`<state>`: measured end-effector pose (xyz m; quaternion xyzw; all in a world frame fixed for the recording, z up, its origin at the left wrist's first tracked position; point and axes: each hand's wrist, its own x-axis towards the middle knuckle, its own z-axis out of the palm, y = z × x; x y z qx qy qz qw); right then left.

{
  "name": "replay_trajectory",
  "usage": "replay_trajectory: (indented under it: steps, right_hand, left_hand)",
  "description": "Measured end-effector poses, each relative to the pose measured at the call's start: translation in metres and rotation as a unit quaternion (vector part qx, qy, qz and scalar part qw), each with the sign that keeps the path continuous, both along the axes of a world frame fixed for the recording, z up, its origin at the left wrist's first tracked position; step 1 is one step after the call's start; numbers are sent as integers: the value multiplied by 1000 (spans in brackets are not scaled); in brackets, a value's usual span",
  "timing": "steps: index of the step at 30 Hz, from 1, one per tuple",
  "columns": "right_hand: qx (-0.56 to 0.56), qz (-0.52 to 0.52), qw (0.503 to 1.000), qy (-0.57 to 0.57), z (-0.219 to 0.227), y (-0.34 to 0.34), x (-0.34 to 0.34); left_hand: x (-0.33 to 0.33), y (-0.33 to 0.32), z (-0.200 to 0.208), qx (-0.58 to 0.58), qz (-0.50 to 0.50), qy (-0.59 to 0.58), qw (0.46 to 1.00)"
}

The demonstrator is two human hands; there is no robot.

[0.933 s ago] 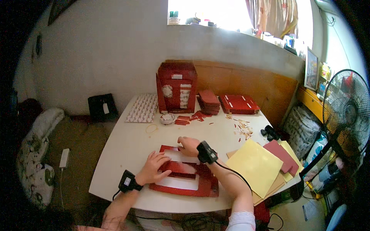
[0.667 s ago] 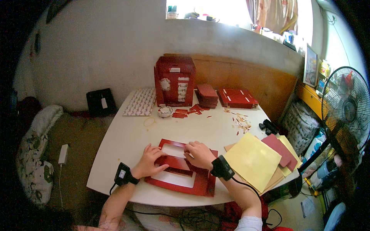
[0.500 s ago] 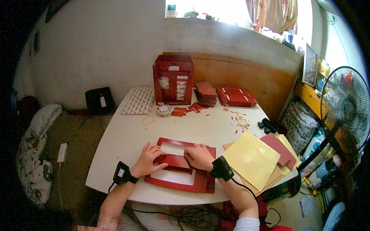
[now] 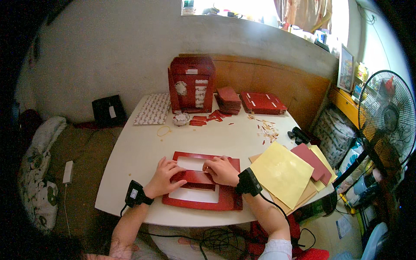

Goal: Folding and assembling cardboard gift or money wallet boxes at a table.

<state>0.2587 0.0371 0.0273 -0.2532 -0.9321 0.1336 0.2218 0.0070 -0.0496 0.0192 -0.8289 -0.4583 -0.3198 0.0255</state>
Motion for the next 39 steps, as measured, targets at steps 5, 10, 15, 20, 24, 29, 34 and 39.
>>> replay_trajectory:
  steps: [5, 10, 15, 20, 24, 29, 34, 39]
  right_hand:
    - [41, 27, 999, 19, 0, 1, 9]
    - [-5, 17, 1000, 13, -6, 1, 5]
    - [15, 24, 999, 37, -6, 0, 6]
    - [138, -101, 982, 82, 9, -1, 16]
    - [137, -94, 985, 43, 8, -7, 15]
    - [131, -6, 989, -66, 1, -34, -8]
    - [117, 16, 986, -117, -8, -43, -17]
    - [108, 16, 985, -135, -12, -41, -17]
  left_hand:
    - [-2, -2, 2, -17, 15, -1, 1000]
    - [-5, -1, -2, -13, 22, 6, 1000]
    - [-4, -1, -1, -9, 22, 3, 1000]
    - [-6, -4, 1, -14, 56, -9, 998]
    - [-2, -2, 2, -35, 81, -27, 996]
    - [15, -10, -2, -41, -31, 72, 996]
    - [18, -12, -4, -59, -31, 141, 988]
    - [17, -11, -6, -66, -16, 183, 981]
